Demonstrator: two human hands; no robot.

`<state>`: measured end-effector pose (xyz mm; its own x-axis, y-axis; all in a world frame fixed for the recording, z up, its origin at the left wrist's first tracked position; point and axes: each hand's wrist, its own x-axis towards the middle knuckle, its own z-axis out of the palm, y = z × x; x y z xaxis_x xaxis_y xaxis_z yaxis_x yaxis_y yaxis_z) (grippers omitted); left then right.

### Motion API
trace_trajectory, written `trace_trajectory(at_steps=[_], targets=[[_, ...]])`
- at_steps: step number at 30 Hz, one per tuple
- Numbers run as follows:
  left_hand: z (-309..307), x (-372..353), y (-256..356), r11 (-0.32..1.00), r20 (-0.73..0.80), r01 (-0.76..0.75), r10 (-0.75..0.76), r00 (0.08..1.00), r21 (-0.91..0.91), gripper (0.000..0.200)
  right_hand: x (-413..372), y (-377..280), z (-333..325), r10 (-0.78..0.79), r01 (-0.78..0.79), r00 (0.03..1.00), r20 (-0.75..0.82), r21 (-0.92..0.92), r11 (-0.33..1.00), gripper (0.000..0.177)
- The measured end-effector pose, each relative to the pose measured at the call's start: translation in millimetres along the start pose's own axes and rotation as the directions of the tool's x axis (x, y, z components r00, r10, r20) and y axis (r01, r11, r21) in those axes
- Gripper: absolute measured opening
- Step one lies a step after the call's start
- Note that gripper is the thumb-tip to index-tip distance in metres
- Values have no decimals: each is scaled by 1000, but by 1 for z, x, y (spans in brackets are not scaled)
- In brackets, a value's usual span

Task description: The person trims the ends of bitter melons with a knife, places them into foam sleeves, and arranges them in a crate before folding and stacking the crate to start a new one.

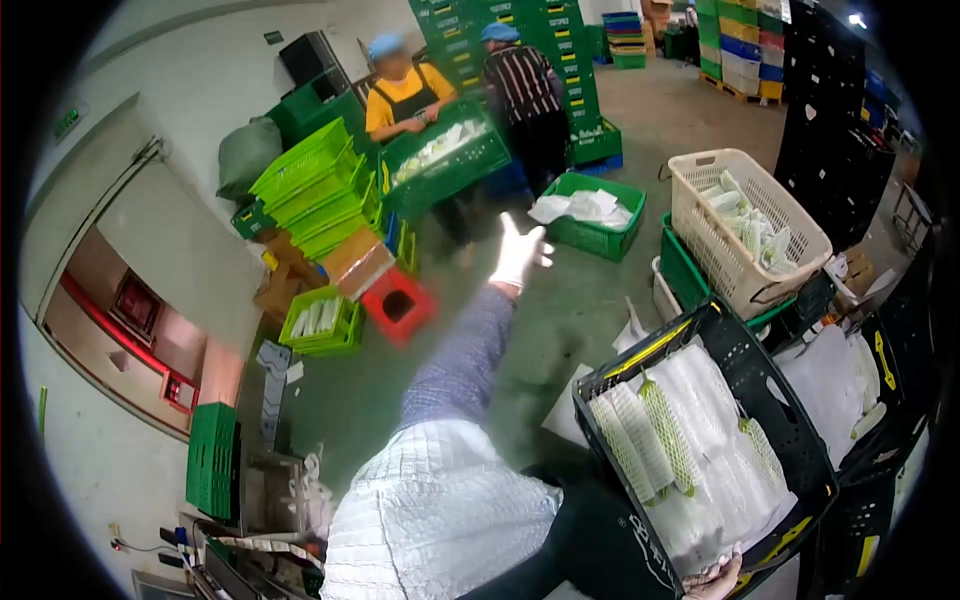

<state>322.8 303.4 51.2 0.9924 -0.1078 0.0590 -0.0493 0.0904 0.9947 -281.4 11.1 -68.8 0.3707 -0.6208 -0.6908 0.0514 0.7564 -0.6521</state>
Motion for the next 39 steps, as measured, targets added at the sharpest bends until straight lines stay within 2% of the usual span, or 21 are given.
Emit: trace_trajectory(at_steps=[2,6,9,12,15,16,19,20,21,23,25,27,28,29,31,32,33,35,37,38,39], targets=[[-29,29,-1,1000,-22,19,-19,1000,11,101,-24,-8,27,-23,22,999,-43,-18,1000,45],[-43,36,9,994,-82,62,-55,995,86,101,3,0,-3,1,-2,1000,27,29,1000,47],[-39,37,2,989,-88,140,-136,987,46,100,-10,-1,16,-45,46,997,-66,12,999,46],[-32,35,-16,984,-60,180,-180,982,-2,100,2,3,-3,-20,11,993,119,74,997,47],[-20,29,-24,973,-25,230,-231,973,-23,102,-7,-6,-2,34,-34,999,7,-20,999,46],[-13,24,-27,972,-65,233,-233,970,-6,95,-9,-8,1,79,-78,995,53,-5,997,43],[-8,24,-37,973,115,217,-225,968,76,81,-14,-3,15,-47,45,995,-84,-24,999,32],[2,17,-40,976,153,193,-206,966,96,65,45,22,-27,-62,68,995,-84,67,995,25],[15,9,-45,979,190,163,-184,964,120,57,25,18,-18,-135,134,987,-93,-17,991,26],[52,-23,-54,985,263,69,-109,959,157,42,18,17,-1,-156,168,976,-151,70,983,33],[95,-70,-45,926,397,-69,-91,913,370,41,12,17,3,-254,257,958,-132,13,966,30],[131,-116,-58,938,561,-152,-52,826,311,37,12,17,0,-365,365,922,-127,-29,931,32],[146,-138,-57,883,658,-314,8,753,348,34,6,15,5,-416,420,902,-111,17,907,35],[160,-157,-59,809,750,-473,61,659,350,32,-1,8,14,-472,478,876,-96,62,876,37],[184,-190,-77,693,806,-716,376,457,83,30,-43,-31,61,-634,634,773,15,-25,773,43],[192,-207,-65,774,883,-618,187,430,137,32,-63,-51,88,-692,692,722,23,-23,721,45],[202,-219,-80,812,901,-578,190,391,79,34,-83,-69,109,-749,749,662,33,-20,662,47],[217,-237,-91,734,972,-669,60,229,112,37,-117,-91,127,-884,861,432,177,213,463,44],[225,-258,-101,847,982,-526,32,187,72,37,-139,-111,129,-928,819,198,315,467,334,41],[226,-266,-105,892,986,-447,18,165,58,37,-145,-120,128,-920,751,98,380,578,319,40],[226,-271,-110,888,990,-453,-18,141,81,38,-151,-126,128,-906,694,26,423,645,321,39]])
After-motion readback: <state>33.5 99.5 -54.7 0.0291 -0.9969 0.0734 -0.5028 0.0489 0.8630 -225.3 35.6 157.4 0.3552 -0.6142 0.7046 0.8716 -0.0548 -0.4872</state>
